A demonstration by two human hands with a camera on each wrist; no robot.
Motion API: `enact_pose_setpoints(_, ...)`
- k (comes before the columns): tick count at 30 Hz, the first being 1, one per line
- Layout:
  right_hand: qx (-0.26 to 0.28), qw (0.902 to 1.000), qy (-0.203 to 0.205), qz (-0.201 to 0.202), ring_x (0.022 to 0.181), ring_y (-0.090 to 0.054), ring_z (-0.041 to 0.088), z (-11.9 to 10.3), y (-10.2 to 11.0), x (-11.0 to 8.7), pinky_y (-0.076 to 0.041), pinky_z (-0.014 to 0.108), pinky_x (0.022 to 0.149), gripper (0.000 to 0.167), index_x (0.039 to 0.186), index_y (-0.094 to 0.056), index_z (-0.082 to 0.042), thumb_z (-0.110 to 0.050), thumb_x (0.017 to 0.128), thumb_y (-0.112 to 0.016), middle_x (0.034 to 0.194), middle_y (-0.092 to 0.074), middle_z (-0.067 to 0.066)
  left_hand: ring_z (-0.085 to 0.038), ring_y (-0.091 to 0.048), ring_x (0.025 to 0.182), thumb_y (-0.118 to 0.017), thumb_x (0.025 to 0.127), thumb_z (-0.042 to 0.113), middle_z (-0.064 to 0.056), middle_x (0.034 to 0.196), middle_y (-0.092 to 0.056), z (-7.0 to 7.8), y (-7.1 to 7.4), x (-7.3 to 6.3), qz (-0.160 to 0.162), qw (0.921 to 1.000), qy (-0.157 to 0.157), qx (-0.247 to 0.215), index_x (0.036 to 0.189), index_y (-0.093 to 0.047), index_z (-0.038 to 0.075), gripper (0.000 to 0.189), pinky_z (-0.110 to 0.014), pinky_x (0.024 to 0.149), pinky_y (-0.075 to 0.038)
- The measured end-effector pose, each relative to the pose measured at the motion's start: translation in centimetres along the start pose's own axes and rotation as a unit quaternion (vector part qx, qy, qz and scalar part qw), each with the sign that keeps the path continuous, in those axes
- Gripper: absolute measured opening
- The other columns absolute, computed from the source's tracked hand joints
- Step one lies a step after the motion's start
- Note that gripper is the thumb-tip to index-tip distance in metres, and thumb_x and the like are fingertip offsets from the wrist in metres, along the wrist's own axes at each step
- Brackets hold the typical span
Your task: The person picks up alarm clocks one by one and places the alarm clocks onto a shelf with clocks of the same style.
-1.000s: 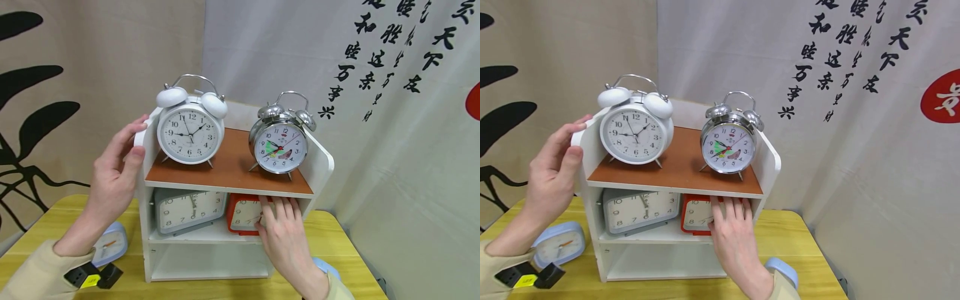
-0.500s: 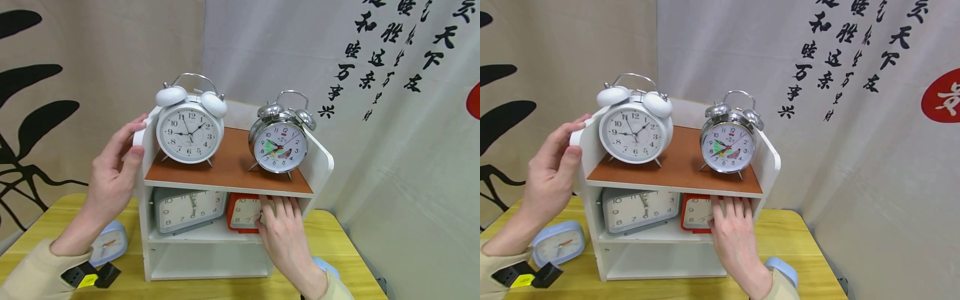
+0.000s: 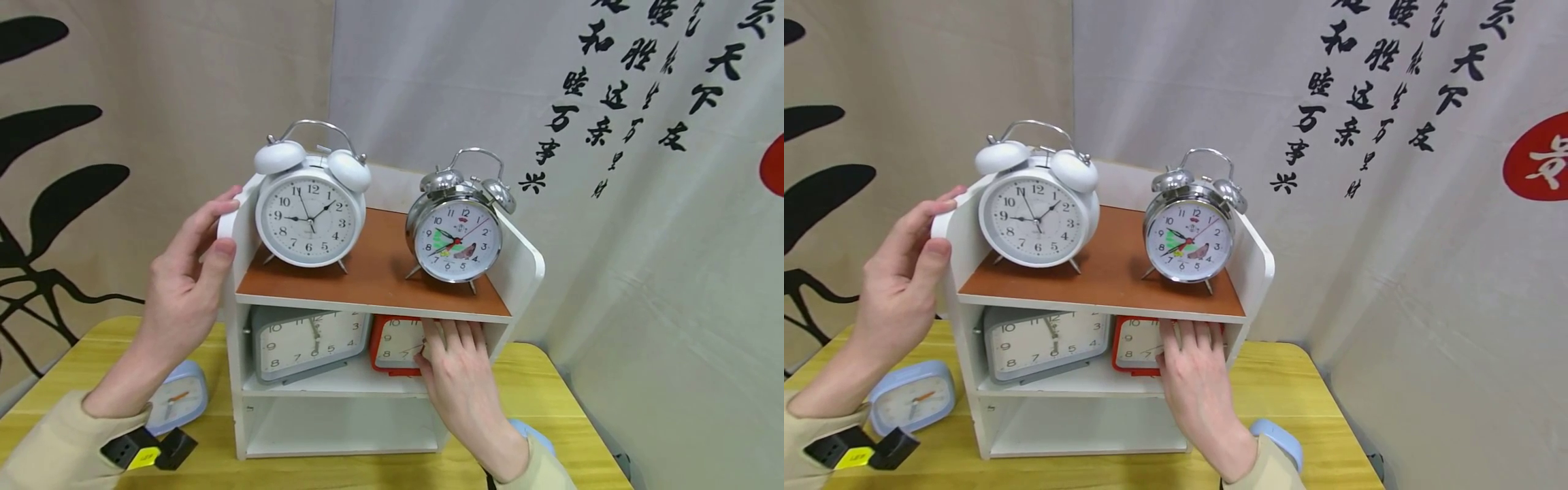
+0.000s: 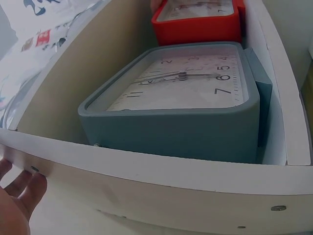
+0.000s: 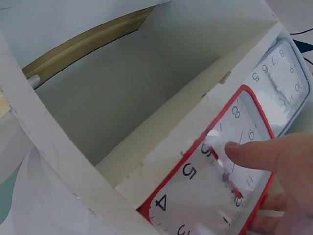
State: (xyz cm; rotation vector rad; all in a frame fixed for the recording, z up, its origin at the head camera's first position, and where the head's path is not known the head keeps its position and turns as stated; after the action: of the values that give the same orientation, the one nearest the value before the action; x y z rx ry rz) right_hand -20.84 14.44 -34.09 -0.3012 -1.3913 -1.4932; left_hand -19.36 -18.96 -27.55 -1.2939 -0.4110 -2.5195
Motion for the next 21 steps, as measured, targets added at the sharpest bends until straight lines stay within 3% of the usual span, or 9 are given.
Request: enact_pose_setpoints(21,0.029,0.9994,0.017,-0.001,0.111,-0.065,0.034,0.72,0.51,-0.19,-0.056,0.055,0.096,0.074,0.134,-0.066,-0.01,-0.021,0.068,-0.099,0.128,-0.07,0.011,-0.003,-0.052,0.146,-0.052,0.11,0.012,0.003,0.166,-0.048,0.09,0.0,0.01,-0.002,1.0,0.005,-0.006,0.152,-0.052,0.01,0.042,-0.007,0.11,-0.046)
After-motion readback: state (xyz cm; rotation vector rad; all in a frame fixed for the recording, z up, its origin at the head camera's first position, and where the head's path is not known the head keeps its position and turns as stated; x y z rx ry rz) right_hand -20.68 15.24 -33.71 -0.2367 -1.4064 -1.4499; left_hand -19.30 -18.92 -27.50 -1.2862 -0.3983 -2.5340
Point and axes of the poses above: each hand's wrist, its own x-axis towards the middle knuckle, its own y-axis out of the back of the hand, z = x × y, the point moved 1 cm from there along x, towards the middle knuckle
